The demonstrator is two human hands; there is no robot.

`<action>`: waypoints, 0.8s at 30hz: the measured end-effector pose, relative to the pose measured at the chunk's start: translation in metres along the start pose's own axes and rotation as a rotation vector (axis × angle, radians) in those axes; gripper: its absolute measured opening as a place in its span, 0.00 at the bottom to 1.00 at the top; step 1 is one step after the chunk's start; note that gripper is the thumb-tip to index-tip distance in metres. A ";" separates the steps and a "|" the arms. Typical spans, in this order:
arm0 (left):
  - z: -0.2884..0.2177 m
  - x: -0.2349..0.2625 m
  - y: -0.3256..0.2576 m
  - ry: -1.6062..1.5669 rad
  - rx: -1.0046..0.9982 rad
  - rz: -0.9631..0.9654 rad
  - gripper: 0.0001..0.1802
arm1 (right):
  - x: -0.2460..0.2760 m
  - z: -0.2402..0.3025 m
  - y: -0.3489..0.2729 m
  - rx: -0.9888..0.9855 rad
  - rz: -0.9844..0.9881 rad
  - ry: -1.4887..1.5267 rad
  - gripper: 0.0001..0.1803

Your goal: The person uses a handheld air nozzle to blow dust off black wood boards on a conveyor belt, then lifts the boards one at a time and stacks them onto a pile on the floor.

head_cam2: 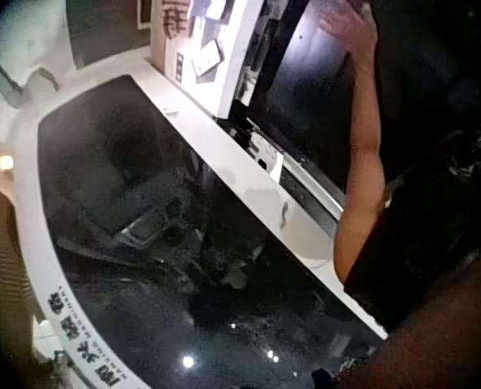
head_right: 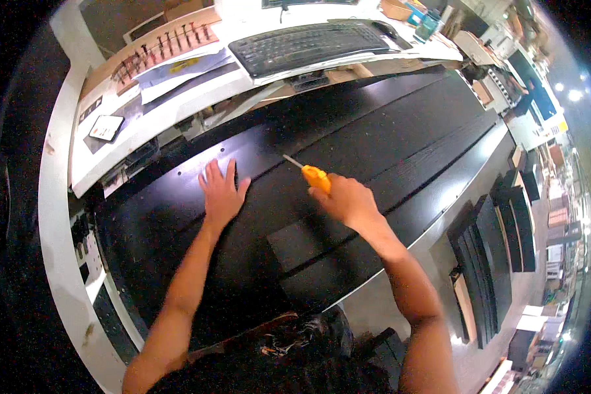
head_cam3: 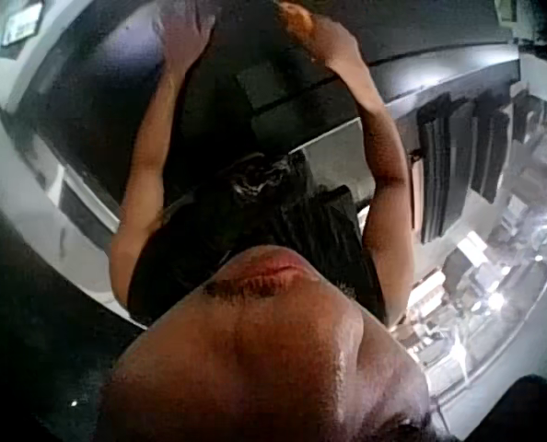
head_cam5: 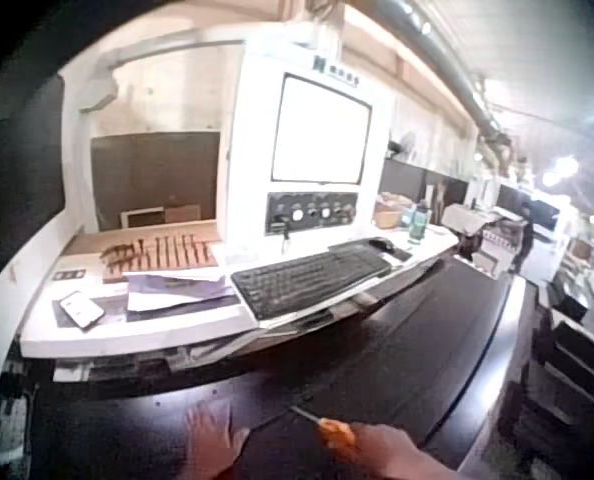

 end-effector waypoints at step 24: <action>0.033 0.038 -0.150 -0.119 0.157 -0.014 0.22 | 0.199 -0.478 0.000 -0.643 -0.639 0.319 0.32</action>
Point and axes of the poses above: each hand's wrist, its own y-axis towards the middle knuckle, its own x-axis out of the back of the hand, z = x × y, the point moved 9 cm from there along y, towards the middle knuckle, and after that the axes turned 13 degrees about z, right-handed, at the moved point
